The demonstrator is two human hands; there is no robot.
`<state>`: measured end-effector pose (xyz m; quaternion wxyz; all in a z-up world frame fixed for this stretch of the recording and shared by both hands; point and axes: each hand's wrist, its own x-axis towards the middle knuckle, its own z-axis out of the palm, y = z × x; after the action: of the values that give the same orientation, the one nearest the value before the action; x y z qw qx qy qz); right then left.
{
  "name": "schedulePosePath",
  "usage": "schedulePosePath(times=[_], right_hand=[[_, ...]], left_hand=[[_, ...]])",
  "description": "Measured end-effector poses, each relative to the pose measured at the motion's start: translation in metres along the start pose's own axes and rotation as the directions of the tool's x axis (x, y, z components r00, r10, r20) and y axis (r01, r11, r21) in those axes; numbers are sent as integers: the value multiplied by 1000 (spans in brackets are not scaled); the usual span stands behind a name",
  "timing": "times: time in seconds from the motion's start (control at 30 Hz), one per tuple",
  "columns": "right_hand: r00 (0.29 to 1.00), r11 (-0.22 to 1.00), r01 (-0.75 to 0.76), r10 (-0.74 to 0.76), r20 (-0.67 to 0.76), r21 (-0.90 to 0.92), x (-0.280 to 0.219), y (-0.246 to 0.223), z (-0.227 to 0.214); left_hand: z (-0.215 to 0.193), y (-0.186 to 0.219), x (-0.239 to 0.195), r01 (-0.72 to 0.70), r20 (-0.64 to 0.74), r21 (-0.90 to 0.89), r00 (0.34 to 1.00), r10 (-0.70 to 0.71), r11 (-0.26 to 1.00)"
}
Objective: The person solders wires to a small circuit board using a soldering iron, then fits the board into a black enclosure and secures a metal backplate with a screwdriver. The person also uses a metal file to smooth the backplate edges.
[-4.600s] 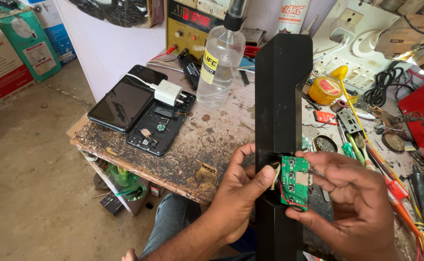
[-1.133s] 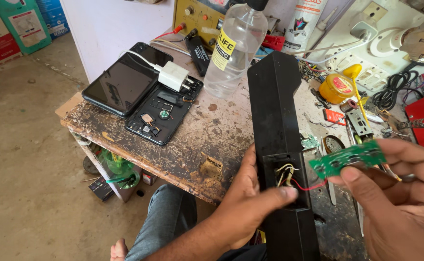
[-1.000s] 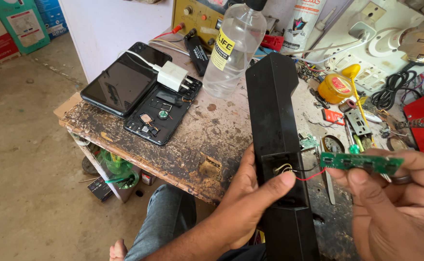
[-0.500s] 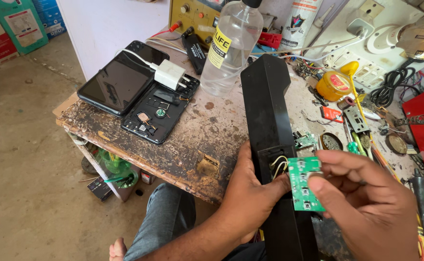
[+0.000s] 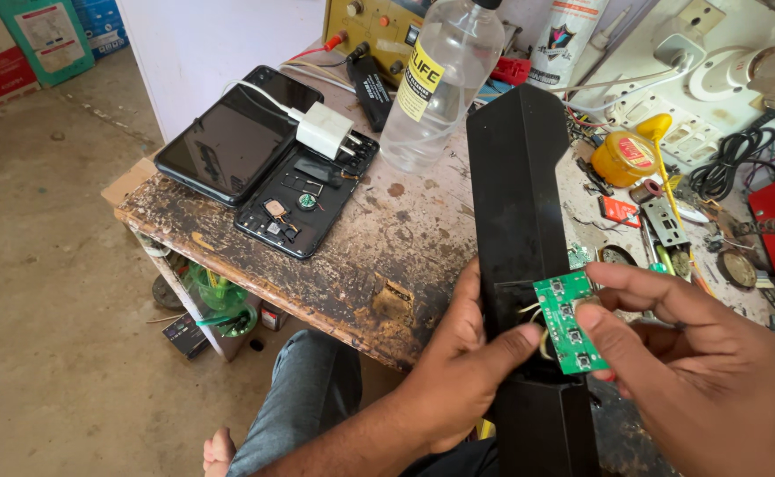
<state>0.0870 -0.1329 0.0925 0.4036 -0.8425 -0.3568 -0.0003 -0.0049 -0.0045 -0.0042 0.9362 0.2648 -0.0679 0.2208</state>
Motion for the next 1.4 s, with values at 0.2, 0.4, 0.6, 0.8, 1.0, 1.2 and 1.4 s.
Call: schedulePosePath(times=[0.2,0.4,0.6,0.8,1.0,1.2,1.4], right_hand=[[1000,998,-12,11,-18,-60,-7,-1,-2],[998,999,-8,6,-64,-34,-13,-8,4],[994,998,69,-69,-84,6,-16,-14,4],[991,989,130,-130,5,-63,-20,-16,1],[999,967,-51,49,-15,-251,-23,-11,2],[1000,985,-2,4,7,-170,-20,0,-2],[992,972,-82,101,80,-220,-21,8,-8]], left_hand=[[4,-3,1,-26,-58,46,998,28,999],[0,1,1,8,-18,-108,1000,-10,994],[7,-3,4,-37,-91,12,995,37,999],[10,-5,7,-59,-151,129,985,78,990],[2,1,2,-6,-77,-76,997,0,997],[-3,4,2,101,-80,-220,989,-121,970],[-4,-2,-2,84,-30,-319,995,-99,944]])
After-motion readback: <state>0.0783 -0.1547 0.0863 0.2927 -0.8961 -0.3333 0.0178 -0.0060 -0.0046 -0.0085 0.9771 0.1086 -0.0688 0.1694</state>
